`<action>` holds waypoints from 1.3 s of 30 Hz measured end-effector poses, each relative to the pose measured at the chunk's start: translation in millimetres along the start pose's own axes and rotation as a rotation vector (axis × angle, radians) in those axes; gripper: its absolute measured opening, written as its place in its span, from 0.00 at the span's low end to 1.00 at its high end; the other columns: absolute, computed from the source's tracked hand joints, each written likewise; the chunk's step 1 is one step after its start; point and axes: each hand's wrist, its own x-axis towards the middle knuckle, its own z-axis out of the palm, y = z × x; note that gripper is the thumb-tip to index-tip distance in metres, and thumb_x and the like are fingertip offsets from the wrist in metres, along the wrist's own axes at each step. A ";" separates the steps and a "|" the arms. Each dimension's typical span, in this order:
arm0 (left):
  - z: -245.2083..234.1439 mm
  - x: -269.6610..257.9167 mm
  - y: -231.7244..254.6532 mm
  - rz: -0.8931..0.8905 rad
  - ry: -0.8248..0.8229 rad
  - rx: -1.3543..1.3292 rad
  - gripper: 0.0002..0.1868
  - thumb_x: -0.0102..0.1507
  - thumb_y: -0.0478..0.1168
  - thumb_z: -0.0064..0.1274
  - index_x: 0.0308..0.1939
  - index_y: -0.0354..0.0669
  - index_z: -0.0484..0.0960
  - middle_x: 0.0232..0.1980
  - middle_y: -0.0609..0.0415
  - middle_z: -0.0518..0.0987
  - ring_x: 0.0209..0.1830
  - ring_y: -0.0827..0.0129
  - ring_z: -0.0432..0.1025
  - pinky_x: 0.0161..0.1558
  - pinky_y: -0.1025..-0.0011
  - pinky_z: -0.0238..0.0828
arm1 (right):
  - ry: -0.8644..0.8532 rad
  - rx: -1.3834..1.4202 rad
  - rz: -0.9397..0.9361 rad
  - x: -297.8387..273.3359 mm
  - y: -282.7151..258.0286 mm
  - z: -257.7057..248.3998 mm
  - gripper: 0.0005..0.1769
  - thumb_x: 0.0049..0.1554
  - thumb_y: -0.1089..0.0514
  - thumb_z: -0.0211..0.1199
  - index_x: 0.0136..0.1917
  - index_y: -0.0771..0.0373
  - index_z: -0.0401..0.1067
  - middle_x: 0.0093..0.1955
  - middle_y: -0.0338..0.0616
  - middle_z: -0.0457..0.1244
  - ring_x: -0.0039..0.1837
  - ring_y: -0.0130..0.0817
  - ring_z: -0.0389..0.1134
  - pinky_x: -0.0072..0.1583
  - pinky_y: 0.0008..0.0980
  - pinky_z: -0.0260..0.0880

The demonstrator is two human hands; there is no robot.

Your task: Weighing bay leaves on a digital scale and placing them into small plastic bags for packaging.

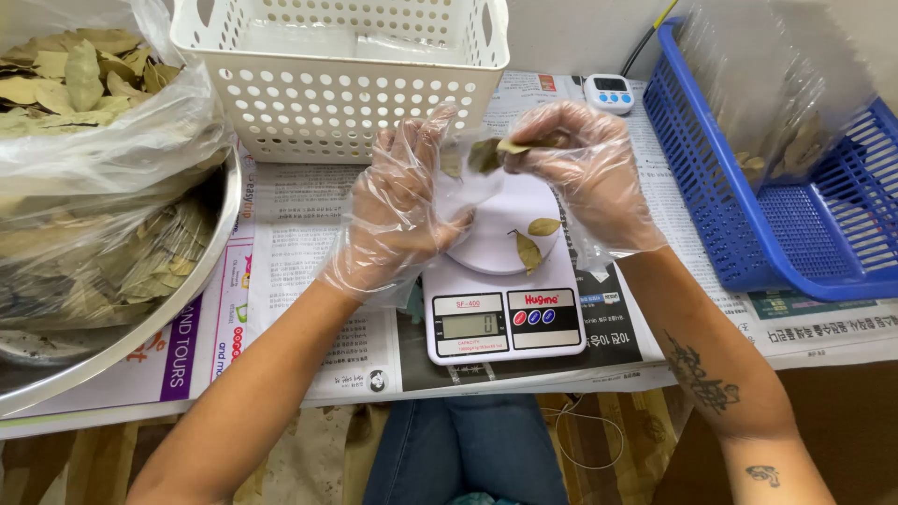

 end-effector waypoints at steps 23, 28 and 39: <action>3.5 -0.2 -4.1 -0.079 -0.131 0.027 0.61 0.55 0.75 0.52 0.77 0.33 0.57 0.79 0.35 0.60 0.80 0.46 0.53 0.80 0.53 0.39 | -0.032 -0.364 0.047 -11.2 -27.2 4.8 0.08 0.56 0.63 0.74 0.48 0.63 0.76 0.43 0.49 0.70 0.45 0.35 0.75 0.49 0.31 0.81; -15.5 2.2 6.5 -0.008 -0.070 -0.028 0.55 0.58 0.69 0.54 0.76 0.33 0.58 0.75 0.35 0.64 0.76 0.47 0.59 0.79 0.55 0.43 | -0.098 -0.314 0.021 -13.5 -33.4 10.2 0.09 0.56 0.63 0.73 0.50 0.64 0.76 0.47 0.53 0.70 0.51 0.40 0.75 0.57 0.37 0.79; -19.0 2.4 -2.9 0.031 0.156 -0.091 0.43 0.69 0.63 0.45 0.73 0.31 0.55 0.62 0.49 0.68 0.45 0.73 0.65 0.64 0.74 0.62 | -0.145 -0.584 -0.060 -34.7 -23.8 -20.3 0.09 0.63 0.56 0.61 0.55 0.61 0.72 0.54 0.47 0.67 0.52 0.33 0.67 0.49 0.27 0.72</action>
